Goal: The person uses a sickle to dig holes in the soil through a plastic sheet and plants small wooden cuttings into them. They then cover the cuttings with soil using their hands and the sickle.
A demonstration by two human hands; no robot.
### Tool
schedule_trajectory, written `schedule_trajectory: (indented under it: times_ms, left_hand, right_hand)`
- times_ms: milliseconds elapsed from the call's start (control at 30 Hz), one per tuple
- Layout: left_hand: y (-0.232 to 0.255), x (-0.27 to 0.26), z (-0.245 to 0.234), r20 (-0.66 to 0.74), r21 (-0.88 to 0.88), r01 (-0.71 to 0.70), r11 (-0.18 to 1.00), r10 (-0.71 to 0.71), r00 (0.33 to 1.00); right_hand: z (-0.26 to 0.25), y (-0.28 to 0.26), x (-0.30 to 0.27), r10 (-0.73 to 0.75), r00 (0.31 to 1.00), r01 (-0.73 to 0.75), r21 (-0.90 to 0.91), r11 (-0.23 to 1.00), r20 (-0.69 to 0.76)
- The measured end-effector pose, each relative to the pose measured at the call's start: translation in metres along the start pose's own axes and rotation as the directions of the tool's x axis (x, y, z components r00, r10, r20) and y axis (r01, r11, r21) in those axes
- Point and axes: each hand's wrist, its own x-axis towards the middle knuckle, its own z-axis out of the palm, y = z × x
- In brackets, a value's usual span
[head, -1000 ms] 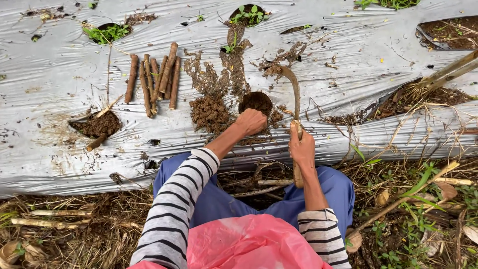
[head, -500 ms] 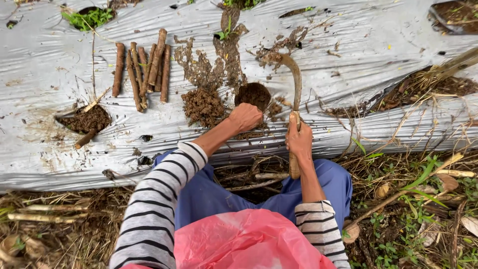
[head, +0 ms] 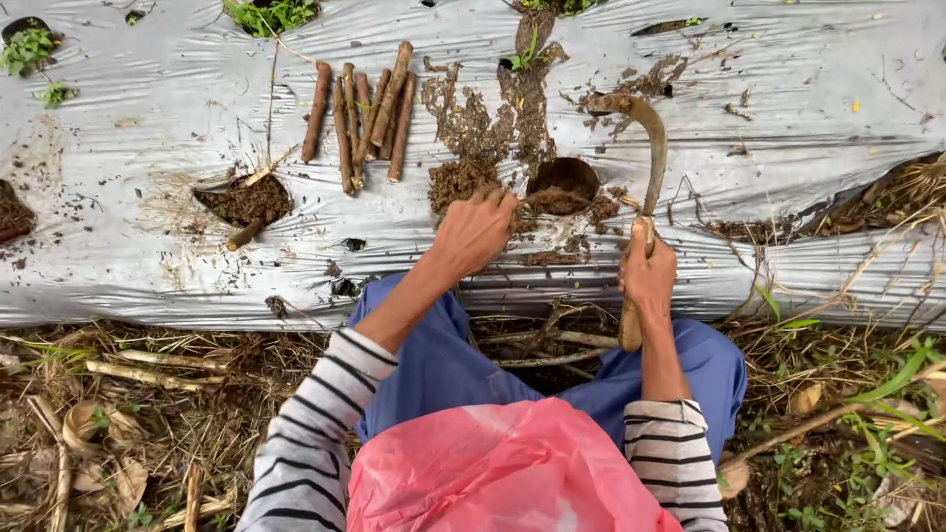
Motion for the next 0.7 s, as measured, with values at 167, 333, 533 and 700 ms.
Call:
schedule_trajectory:
  times_ms: [167, 333, 533, 700]
  left_hand:
    - [0.006, -0.034, 0.016, -0.032, -0.187, 0.058, 0.981, -0.065, 0.997]
    - [0.021, -0.050, 0.005, -0.032, -0.311, 0.010, 0.950, -0.021, 0.999]
    - [0.053, -0.048, 0.051, 0.055, -0.608, -0.073, 0.791, 0.133, 0.990]
    - [0.073, -0.046, -0.022, 0.225, -0.511, -0.111, 0.852, 0.258, 0.940]
  right_hand:
    - [-0.015, -0.006, -0.013, -0.020, 1.000, 0.020, 0.054, 0.998, -0.012]
    - [-0.044, -0.036, -0.039, -0.019, 0.997, 0.023, 0.053, 0.998, -0.072]
    - [-0.074, -0.026, -0.051, -0.061, 0.995, 0.062, 0.013, 0.998, -0.074]
    - [-0.077, -0.051, -0.068, -0.082, 0.988, 0.090, 0.054, 0.995, -0.132]
